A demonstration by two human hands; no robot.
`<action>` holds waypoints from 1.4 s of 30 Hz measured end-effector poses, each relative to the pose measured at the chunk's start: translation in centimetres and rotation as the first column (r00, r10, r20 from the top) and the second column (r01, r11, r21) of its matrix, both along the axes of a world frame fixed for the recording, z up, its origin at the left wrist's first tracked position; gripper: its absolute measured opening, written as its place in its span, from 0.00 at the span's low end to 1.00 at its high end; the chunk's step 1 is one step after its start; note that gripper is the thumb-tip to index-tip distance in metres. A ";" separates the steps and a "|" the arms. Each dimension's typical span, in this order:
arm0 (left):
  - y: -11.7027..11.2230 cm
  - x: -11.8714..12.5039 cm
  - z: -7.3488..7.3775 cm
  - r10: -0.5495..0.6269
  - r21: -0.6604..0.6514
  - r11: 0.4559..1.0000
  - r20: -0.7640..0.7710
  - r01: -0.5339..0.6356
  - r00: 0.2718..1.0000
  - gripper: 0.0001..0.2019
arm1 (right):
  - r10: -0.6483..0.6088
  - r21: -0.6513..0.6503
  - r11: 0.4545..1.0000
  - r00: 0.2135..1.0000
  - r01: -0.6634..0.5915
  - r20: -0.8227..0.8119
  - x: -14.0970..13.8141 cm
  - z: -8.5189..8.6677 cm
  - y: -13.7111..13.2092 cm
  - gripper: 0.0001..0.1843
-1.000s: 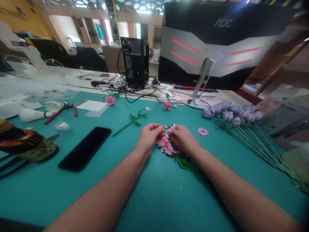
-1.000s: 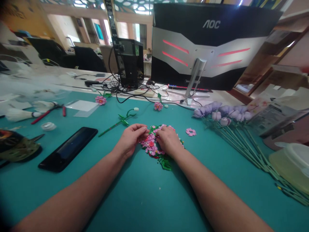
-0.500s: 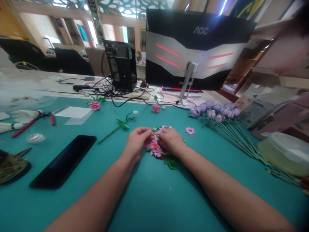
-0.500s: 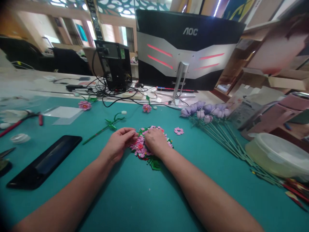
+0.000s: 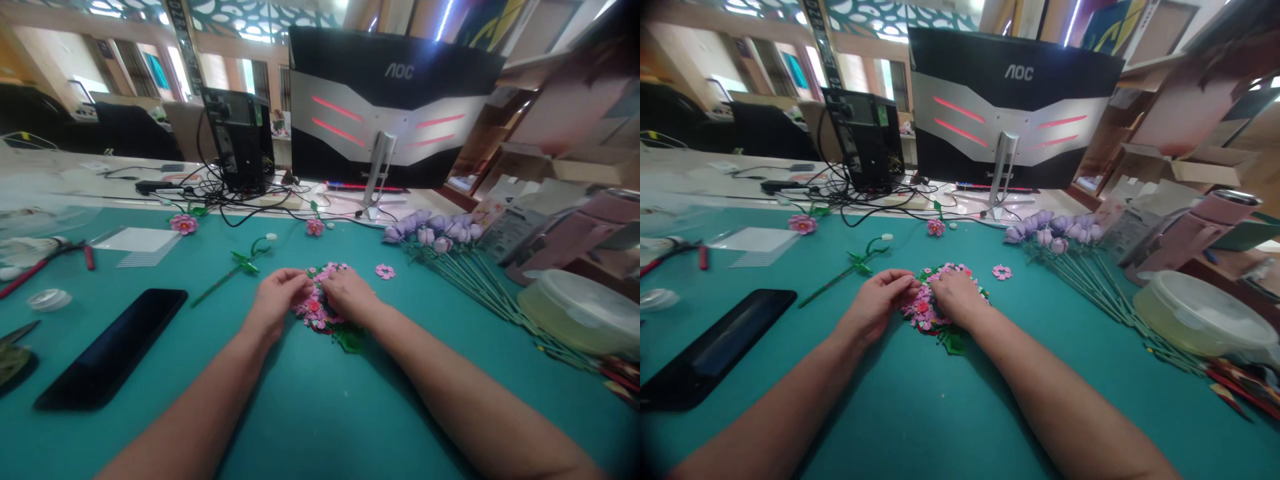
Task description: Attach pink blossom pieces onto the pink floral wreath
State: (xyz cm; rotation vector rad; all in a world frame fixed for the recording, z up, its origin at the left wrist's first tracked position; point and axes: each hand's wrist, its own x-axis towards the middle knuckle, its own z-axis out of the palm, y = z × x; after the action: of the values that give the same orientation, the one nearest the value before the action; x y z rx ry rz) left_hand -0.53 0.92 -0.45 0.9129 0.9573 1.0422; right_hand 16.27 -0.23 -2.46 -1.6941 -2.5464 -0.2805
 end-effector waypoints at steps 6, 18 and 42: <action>-0.1 0.0 -0.2 -0.020 -0.005 1.000 0.020 0.020 1.000 0.10 | 0.010 0.020 1.000 0.991 -0.007 -0.130 0.4 -0.2 -0.1 0.11; -0.3 0.0 -0.3 -0.063 -0.020 0.998 0.069 0.064 0.996 0.07 | -0.059 -0.090 0.995 0.482 -0.042 -0.874 -0.3 2.5 -1.0 0.04; -0.5 -0.2 -0.2 -0.120 -0.131 0.981 0.163 0.142 0.979 0.05 | 0.181 0.174 0.979 0.829 -0.103 -0.529 -0.5 2.6 -1.8 0.13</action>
State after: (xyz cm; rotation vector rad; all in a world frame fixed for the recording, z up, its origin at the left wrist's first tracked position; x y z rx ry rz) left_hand -0.75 0.46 -0.61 0.7557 0.8197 0.9066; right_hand 15.80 -2.02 0.13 -1.2853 -2.1496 0.0374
